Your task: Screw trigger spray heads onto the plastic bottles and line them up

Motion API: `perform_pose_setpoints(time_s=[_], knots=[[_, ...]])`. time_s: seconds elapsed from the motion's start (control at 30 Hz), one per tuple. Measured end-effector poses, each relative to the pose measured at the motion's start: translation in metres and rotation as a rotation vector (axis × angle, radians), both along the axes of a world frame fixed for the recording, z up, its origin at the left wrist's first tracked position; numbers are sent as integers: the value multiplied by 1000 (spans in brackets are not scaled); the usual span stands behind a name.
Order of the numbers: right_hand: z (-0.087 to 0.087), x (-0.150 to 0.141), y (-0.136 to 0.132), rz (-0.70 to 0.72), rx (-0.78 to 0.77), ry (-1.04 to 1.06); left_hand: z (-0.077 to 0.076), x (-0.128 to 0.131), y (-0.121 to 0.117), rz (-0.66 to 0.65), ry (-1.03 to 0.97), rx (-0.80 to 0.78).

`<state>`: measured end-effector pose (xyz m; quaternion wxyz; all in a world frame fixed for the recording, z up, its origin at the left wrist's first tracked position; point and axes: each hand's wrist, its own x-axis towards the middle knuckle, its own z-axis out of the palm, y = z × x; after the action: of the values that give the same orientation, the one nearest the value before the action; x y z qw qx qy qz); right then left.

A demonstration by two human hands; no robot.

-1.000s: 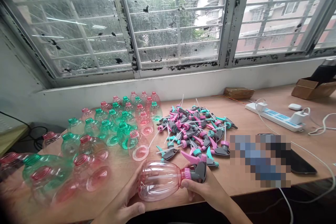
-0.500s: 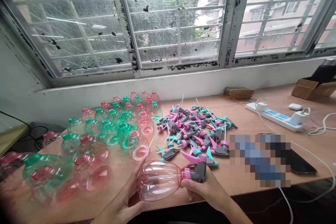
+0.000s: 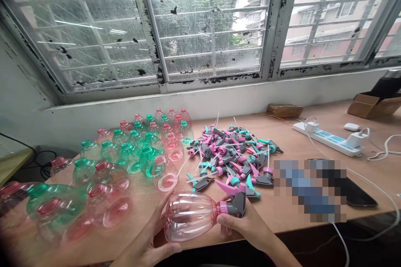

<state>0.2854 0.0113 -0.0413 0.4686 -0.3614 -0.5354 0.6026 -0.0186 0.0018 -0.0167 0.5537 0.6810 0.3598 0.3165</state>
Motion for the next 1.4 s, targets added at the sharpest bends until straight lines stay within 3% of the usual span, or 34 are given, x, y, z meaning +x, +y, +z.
perform_pose_setpoints(time_s=[0.33, 0.6, 0.8, 1.0, 1.27, 1.4], knots=[[4, -1, -3, -31, -11, 3, 13, 3, -1, -27, 3, -20], [6, -3, -4, -109, -39, -9, 1, 0, 0, 9, 56, 42], [2, -3, -4, -127, -47, -4, 5, -1, -2, 8, -41, -12], [-1, -1, -1, -104, -10, -1, 10, 1, 0, -29, 29, 21], [1, 0, 1, -72, 13, -30, 0, -1, 0, -8, 23, 32], [-1, -1, 2, -80, 16, -29, 3, -2, 0, 7, -50, -23]])
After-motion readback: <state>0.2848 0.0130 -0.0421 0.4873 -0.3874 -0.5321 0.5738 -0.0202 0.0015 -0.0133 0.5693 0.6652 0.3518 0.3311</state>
